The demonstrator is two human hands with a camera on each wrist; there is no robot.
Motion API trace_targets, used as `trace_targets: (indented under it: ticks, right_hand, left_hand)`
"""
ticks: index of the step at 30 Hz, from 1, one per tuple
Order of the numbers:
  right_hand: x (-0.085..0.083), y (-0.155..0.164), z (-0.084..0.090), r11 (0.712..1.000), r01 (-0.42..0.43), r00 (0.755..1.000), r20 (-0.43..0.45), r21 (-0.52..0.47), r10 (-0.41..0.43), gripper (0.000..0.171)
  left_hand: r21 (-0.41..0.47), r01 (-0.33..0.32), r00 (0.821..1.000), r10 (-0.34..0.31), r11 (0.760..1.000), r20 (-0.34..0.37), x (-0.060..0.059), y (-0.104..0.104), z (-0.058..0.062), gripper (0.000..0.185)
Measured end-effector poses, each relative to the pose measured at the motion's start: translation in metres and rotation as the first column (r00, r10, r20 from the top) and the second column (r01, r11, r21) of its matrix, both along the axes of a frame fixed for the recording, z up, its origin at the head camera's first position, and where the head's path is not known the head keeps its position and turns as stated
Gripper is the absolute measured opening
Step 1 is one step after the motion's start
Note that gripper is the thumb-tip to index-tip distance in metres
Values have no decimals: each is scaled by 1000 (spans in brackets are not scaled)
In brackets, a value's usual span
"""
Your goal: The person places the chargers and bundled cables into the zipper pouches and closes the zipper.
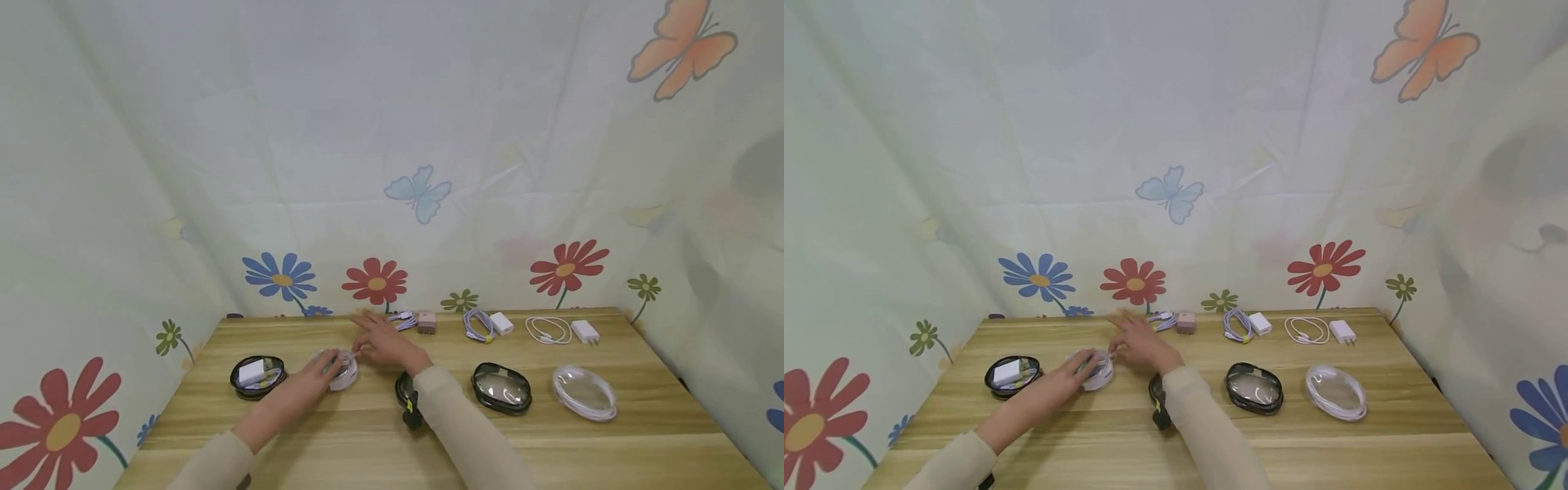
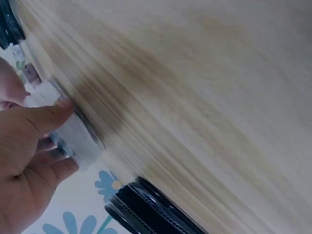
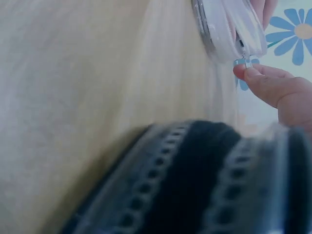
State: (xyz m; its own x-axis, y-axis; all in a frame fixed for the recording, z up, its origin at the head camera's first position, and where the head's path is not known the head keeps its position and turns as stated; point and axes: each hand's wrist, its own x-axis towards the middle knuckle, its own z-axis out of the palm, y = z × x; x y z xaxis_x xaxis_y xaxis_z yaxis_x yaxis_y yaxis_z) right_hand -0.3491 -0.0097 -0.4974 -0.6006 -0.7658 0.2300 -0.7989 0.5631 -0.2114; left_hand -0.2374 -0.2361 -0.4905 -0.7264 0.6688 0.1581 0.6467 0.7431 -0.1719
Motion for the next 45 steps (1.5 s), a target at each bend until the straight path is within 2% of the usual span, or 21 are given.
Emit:
trace_targets:
  ticks: [3, 10, 14, 18, 21, 26, 29, 33, 36, 41, 45]
  right_hand:
    - [2, -1, 4, 1000, 7, 1000, -25, 21, -6, 12]
    - [2, 4, 6, 999, -54, 997, -47, 7, 54, 11]
    - [1, 11, 7, 994, -105, 993, 42, -15, 106, 11]
    - [0, 12, 8, 988, -157, 979, 132, -13, 157, 13]
    - [0, 11, 7, 991, -136, 980, 147, -1, 135, 12]
    - [-1, 7, 1, 996, -89, 989, 117, -18, 90, 11]
    - [-2, 4, -4, 996, -64, 994, 85, -53, 69, 10]
    - [-1, 1, -4, 993, -24, 995, 90, -113, 34, 10]
    - [2, -1, -2, 990, -8, 993, 113, -140, 24, 11]
    - [4, -2, 1, 992, -4, 994, 109, -128, 18, 9]
    - [7, -4, 3, 994, -34, 992, 119, -102, 46, 9]
  left_hand:
    - [-3, -41, 999, 41, 999, -2, -1, 4, -1, 55]
    - [48, -84, 996, 86, 995, -24, -3, 12, -1, 56]
    - [95, -149, 988, 151, 984, -16, -4, 14, 1, 58]
    - [102, -195, 978, 201, 975, -51, -10, 20, 0, 54]
    - [94, -219, 971, 226, 971, -73, -13, 24, -1, 52]
    - [70, -263, 962, 267, 962, -54, -10, 26, 3, 55]
    - [89, -236, 970, 240, 968, -36, -7, 24, 8, 54]
    - [124, -131, 991, 133, 984, -12, -4, 21, 10, 58]
    - [113, -84, 996, 86, 990, -12, -3, 18, 8, 63]
    - [97, -109, 994, 111, 989, -15, -4, 15, 4, 58]
    - [93, -135, 990, 137, 986, -21, -7, 13, 2, 57]
